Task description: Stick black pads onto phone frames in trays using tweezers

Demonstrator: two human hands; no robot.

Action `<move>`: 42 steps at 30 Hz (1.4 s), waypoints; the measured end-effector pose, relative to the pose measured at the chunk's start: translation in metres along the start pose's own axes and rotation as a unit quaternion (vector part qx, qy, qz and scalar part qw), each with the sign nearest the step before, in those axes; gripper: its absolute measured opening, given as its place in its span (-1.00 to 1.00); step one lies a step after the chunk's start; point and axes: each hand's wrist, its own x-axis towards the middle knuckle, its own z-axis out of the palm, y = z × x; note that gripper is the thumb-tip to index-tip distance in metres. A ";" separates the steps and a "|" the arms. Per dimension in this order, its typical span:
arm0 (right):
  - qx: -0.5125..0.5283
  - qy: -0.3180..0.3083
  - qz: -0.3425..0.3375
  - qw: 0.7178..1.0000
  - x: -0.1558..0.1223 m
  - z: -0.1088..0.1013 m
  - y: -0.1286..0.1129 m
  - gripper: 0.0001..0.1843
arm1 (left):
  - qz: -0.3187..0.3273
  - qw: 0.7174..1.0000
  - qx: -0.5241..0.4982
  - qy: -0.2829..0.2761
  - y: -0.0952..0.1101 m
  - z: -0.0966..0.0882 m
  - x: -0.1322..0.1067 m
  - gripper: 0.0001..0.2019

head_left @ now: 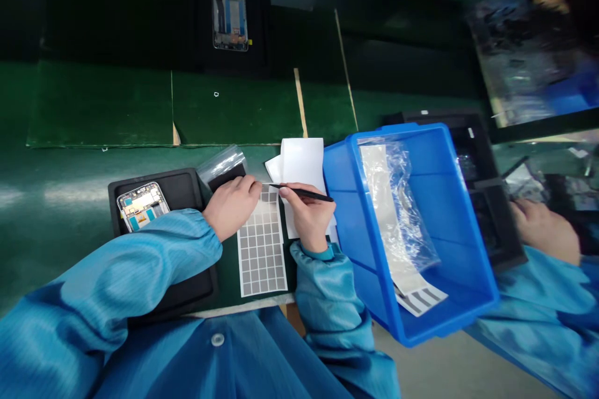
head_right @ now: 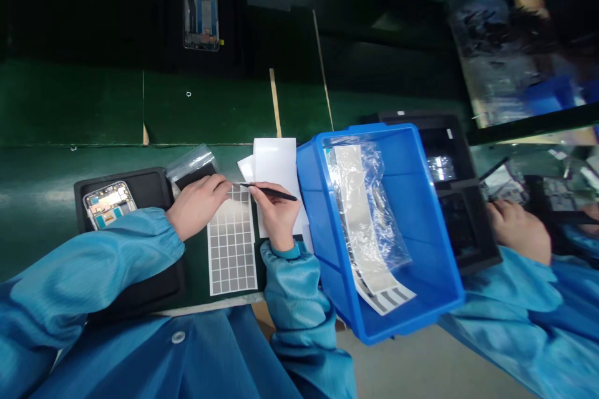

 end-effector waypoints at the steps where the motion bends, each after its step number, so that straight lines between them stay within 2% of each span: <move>1: 0.003 0.001 -0.004 1.000 0.000 -0.001 -0.001 -0.78 | -0.002 1.000 -0.003 -0.002 0.000 0.000 0.000 -0.83; 5: 0.007 0.015 -0.021 1.000 -0.004 -0.004 -0.011 -0.79 | -0.016 0.998 -0.057 -0.003 -0.003 -0.002 0.000 -0.81; 7: 0.005 0.022 -0.035 0.999 -0.007 -0.005 -0.020 -0.81 | -0.028 0.992 -0.121 0.023 -0.006 -0.008 -0.003 -0.77; 10: 0.008 0.008 -0.044 0.999 -0.015 -0.005 -0.033 -0.82 | -0.041 0.968 -0.237 0.078 -0.012 -0.025 -0.008 -0.75; 14: 0.021 -0.023 -0.046 0.998 -0.027 0.000 -0.047 -0.83 | -0.027 0.947 -0.314 0.061 -0.021 -0.050 -0.019 -0.92; 19: 0.045 -0.079 -0.010 0.996 -0.036 0.018 -0.055 -0.81 | -0.044 0.947 -0.316 0.040 -0.036 -0.065 -0.039 -0.92; 29: 0.068 -0.161 -0.002 0.985 -0.045 0.054 -0.070 -0.81 | -0.091 0.936 -0.335 0.062 -0.063 -0.068 -0.082 -0.91; 37: 0.038 -0.171 -0.007 0.984 -0.049 0.069 -0.072 -0.82 | -0.107 0.932 -0.338 0.077 -0.075 -0.067 -0.097 -0.93; 39: 0.037 -0.162 -0.007 0.986 -0.050 0.072 -0.072 -0.82 | -0.131 0.938 -0.301 0.112 -0.076 -0.065 -0.107 -0.86; 42: 0.052 -0.157 -0.001 0.986 -0.053 0.077 -0.072 -0.82 | -0.135 0.964 -0.169 0.152 -0.068 -0.058 -0.135 -0.76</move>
